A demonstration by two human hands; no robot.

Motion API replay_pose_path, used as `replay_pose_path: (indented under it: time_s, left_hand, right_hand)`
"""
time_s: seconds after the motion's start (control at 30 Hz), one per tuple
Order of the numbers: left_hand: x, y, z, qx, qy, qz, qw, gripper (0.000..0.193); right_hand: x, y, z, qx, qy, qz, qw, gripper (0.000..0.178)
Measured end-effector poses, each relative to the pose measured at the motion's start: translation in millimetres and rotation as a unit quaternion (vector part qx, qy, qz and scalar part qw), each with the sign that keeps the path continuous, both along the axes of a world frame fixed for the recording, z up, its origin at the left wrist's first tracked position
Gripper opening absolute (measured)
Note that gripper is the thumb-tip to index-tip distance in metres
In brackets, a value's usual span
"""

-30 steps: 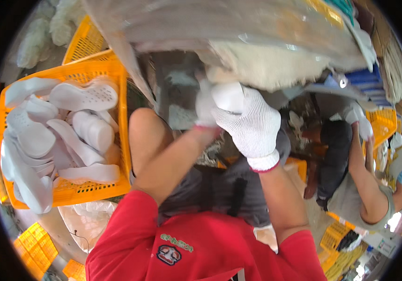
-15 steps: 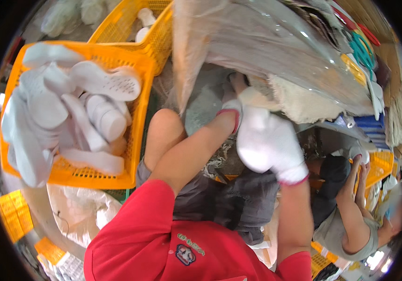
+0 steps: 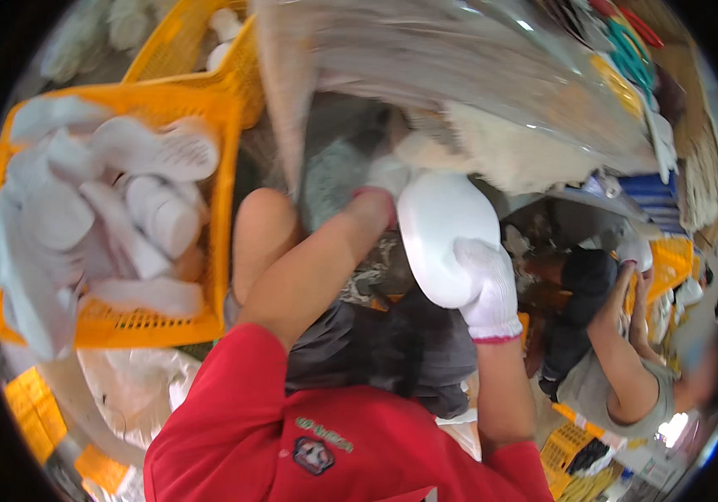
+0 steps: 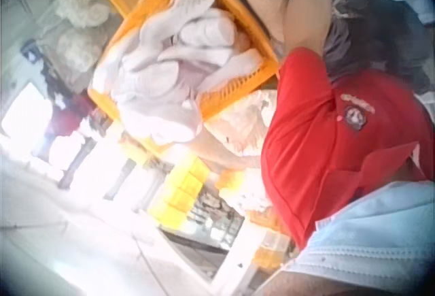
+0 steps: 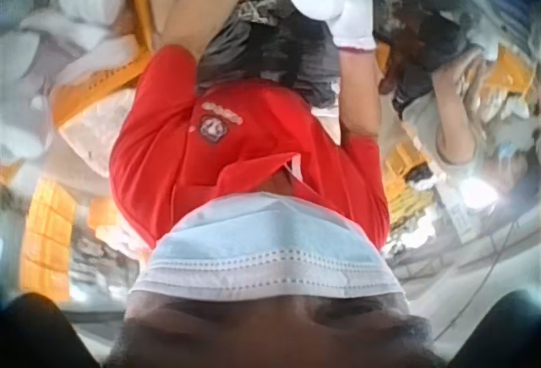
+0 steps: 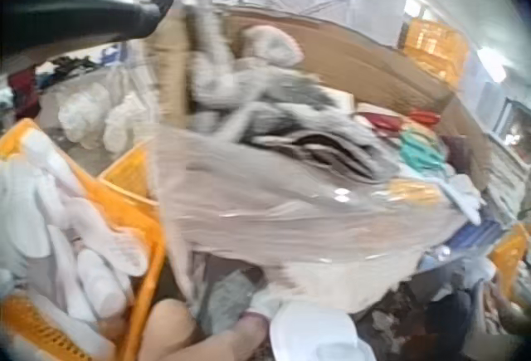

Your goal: The person sits on the floor and repeatedly wipes white slipper soles with a cloth, then places them into a yellow basket. The person handles each slipper one at a time, wiping both sides before stacking them in the basket.

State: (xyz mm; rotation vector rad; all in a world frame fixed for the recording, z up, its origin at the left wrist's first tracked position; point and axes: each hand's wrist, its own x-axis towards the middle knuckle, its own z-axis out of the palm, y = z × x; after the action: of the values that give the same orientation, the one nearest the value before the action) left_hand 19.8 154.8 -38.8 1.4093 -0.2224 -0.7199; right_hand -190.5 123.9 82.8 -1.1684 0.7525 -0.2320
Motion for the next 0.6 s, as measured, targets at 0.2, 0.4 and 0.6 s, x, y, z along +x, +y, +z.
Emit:
replay_pose_path:
  time_s: [0.2,0.4,0.6]
  left_hand:
    - [-2,22,-3,0.083,-0.243,-0.105,0.961,0.046]
    - [-4,41,22,0.198,-0.280,-0.106,0.933,0.055]
    - [-21,35,4,-0.178,0.021,-0.058,0.982,0.040]
  right_hand:
    - [-32,28,-7,0.164,0.069,-0.103,0.979,0.072]
    - [-57,34,-16,0.237,-0.016,-0.042,0.971,0.073]
    - [-27,16,0,0.046,0.049,-0.035,0.997,0.056]
